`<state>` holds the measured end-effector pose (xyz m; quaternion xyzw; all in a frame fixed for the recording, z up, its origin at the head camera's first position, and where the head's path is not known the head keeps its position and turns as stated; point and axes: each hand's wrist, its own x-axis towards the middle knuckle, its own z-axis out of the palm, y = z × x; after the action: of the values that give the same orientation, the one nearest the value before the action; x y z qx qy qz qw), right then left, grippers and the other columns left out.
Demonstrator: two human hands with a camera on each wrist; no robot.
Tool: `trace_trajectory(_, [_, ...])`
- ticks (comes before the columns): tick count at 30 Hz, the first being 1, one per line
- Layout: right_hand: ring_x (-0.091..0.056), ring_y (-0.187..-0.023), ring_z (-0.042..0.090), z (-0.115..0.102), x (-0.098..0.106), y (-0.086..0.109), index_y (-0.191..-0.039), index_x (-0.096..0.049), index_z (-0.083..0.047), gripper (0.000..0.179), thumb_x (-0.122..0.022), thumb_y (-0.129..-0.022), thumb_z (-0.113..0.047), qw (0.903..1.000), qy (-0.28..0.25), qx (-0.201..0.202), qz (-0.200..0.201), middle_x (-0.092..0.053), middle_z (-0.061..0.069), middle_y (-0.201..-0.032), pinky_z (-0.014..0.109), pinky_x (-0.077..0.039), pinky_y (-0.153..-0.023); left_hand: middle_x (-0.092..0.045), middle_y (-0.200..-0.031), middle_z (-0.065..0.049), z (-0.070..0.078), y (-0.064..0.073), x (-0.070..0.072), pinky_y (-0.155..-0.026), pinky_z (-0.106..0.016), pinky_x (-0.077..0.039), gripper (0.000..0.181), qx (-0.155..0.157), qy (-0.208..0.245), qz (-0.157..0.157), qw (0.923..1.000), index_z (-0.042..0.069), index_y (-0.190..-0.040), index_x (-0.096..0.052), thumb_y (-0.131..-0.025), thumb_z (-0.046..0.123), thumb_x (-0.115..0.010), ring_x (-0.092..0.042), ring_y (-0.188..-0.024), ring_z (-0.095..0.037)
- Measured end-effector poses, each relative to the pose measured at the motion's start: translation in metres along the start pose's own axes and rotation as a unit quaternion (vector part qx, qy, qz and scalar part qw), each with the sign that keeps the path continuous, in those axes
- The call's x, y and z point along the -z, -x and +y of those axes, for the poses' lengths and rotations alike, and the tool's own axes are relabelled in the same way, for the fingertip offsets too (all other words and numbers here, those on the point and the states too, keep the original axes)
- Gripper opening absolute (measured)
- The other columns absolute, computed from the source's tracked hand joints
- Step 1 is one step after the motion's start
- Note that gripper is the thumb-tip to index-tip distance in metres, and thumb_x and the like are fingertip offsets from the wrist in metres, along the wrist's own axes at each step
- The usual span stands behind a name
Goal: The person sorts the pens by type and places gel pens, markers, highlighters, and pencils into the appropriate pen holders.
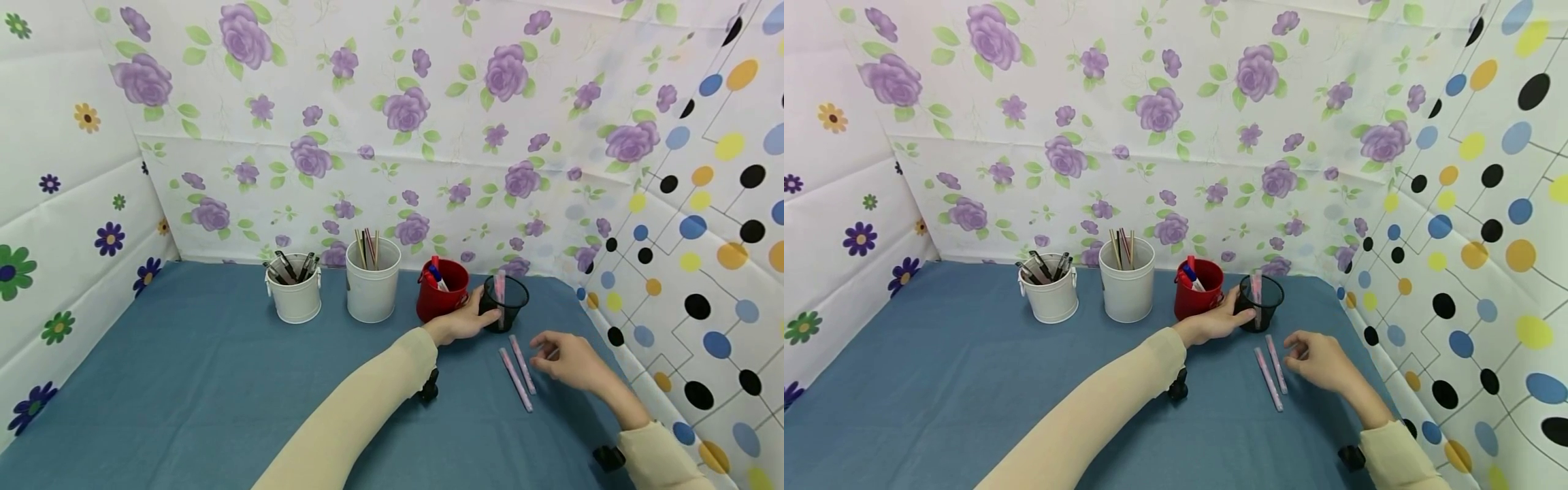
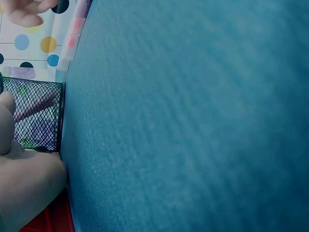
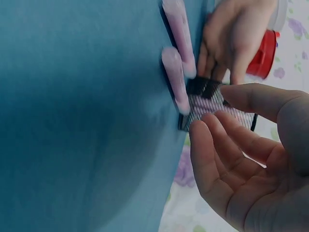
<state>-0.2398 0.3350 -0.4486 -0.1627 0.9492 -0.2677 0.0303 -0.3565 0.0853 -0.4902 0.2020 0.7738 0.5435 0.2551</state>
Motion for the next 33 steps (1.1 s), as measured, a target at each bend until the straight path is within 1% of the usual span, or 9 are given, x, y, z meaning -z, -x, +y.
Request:
trace_trajectory(4, [-0.063,-0.061,0.009,-0.008,-0.012,0.002,-0.116,-0.074,-0.003,0.022,-0.077,-0.098,-0.015,0.9999,0.003,0.007,-0.014,-0.068,-0.003,-0.083,0.028,-0.054,-0.051,-0.001,-0.18,0.003,0.004,0.011,0.002,-0.134,-0.057,-0.013,0.086,-0.009,0.002,0.004,0.9999,0.028,-0.172,-0.001,-0.109,0.055,-0.053,-0.001,-0.165,-0.022])
trace_trajectory(7, [-0.06,-0.057,0.009,-0.013,-0.02,0.001,-0.113,-0.075,-0.004,0.019,-0.078,-0.097,-0.014,0.9998,0.001,0.004,-0.022,-0.066,-0.004,-0.079,0.028,-0.052,-0.05,-0.001,-0.18,0.003,0.004,0.014,0.003,-0.134,-0.057,-0.013,0.087,-0.008,0.001,0.005,1.0,0.028,-0.173,-0.001,-0.109,0.055,-0.054,-0.001,-0.165,-0.023])
trace_trajectory(10, [-0.059,-0.057,0.009,-0.017,-0.026,0.0,-0.112,-0.075,-0.006,0.018,-0.079,-0.096,-0.014,0.9996,0.003,-0.001,-0.028,-0.064,-0.004,-0.077,0.027,-0.05,-0.049,0.0,-0.18,0.004,0.003,0.015,0.003,-0.134,-0.057,-0.013,0.085,-0.004,-0.001,0.006,1.0,0.029,-0.173,-0.001,-0.11,0.054,-0.053,-0.001,-0.165,-0.022])
trace_trajectory(13, [-0.057,-0.058,0.01,-0.019,-0.031,-0.002,-0.11,-0.076,-0.006,0.02,-0.081,-0.094,-0.015,0.9995,0.01,-0.004,-0.029,-0.063,-0.005,-0.076,0.028,-0.049,-0.05,0.0,-0.179,0.007,0.001,0.012,0.003,-0.134,-0.054,-0.014,0.083,0.003,-0.005,0.007,1.0,0.031,-0.172,0.0,-0.111,0.053,-0.051,-0.001,-0.165,-0.019])
trace_trajectory(17, [-0.055,-0.058,0.01,-0.021,-0.032,-0.001,-0.108,-0.075,-0.006,0.021,-0.084,-0.091,-0.016,0.9993,0.028,-0.001,-0.027,-0.062,-0.005,-0.074,0.028,-0.046,-0.051,-0.001,-0.179,0.009,0.005,0.011,0.001,-0.134,-0.053,-0.017,0.083,0.002,0.002,0.004,1.0,0.034,-0.172,-0.001,-0.11,0.055,-0.052,-0.004,-0.165,-0.018])
trace_trajectory(22, [-0.051,-0.055,0.011,-0.023,-0.033,0.001,-0.103,-0.076,-0.008,0.018,-0.085,-0.09,-0.016,0.9986,0.043,-0.008,-0.03,-0.058,-0.006,-0.067,0.027,-0.042,-0.05,-0.001,-0.179,0.006,0.011,0.013,-0.003,-0.134,-0.055,-0.015,0.085,0.0,0.008,-0.002,1.0,0.032,-0.172,0.0,-0.109,0.056,-0.053,-0.003,-0.165,-0.02])
trace_trajectory(27, [-0.052,-0.053,0.011,-0.028,-0.035,0.001,-0.1,-0.077,-0.009,0.016,-0.086,-0.088,-0.013,0.9982,0.042,-0.004,-0.042,-0.058,-0.006,-0.065,0.026,-0.043,-0.048,-0.002,-0.179,0.01,0.011,0.013,-0.004,-0.134,-0.052,-0.017,0.082,0.018,-0.003,0.01,0.9998,0.036,-0.172,-0.001,-0.11,0.056,-0.051,-0.005,-0.165,-0.017])
trace_trajectory(31, [-0.054,-0.054,0.009,-0.03,-0.037,0.002,-0.099,-0.077,-0.008,0.016,-0.087,-0.086,-0.009,0.9978,0.046,0.007,-0.048,-0.06,-0.006,-0.067,0.026,-0.046,-0.048,-0.002,-0.179,0.007,0.011,0.014,-0.003,-0.134,-0.054,-0.016,0.082,0.013,0.001,0.007,0.9999,0.032,-0.172,-0.001,-0.111,0.054,-0.051,-0.004,-0.165,-0.019])
trace_trajectory(33, [-0.055,-0.055,0.008,-0.031,-0.038,0.002,-0.098,-0.078,-0.009,0.016,-0.087,-0.085,-0.008,0.9977,0.049,0.005,-0.046,-0.061,-0.007,-0.067,0.026,-0.048,-0.049,-0.002,-0.179,0.006,0.011,0.015,-0.002,-0.134,-0.054,-0.016,0.082,0.008,0.005,0.006,0.9999,0.031,-0.172,-0.001,-0.111,0.053,-0.051,-0.003,-0.165,-0.02])
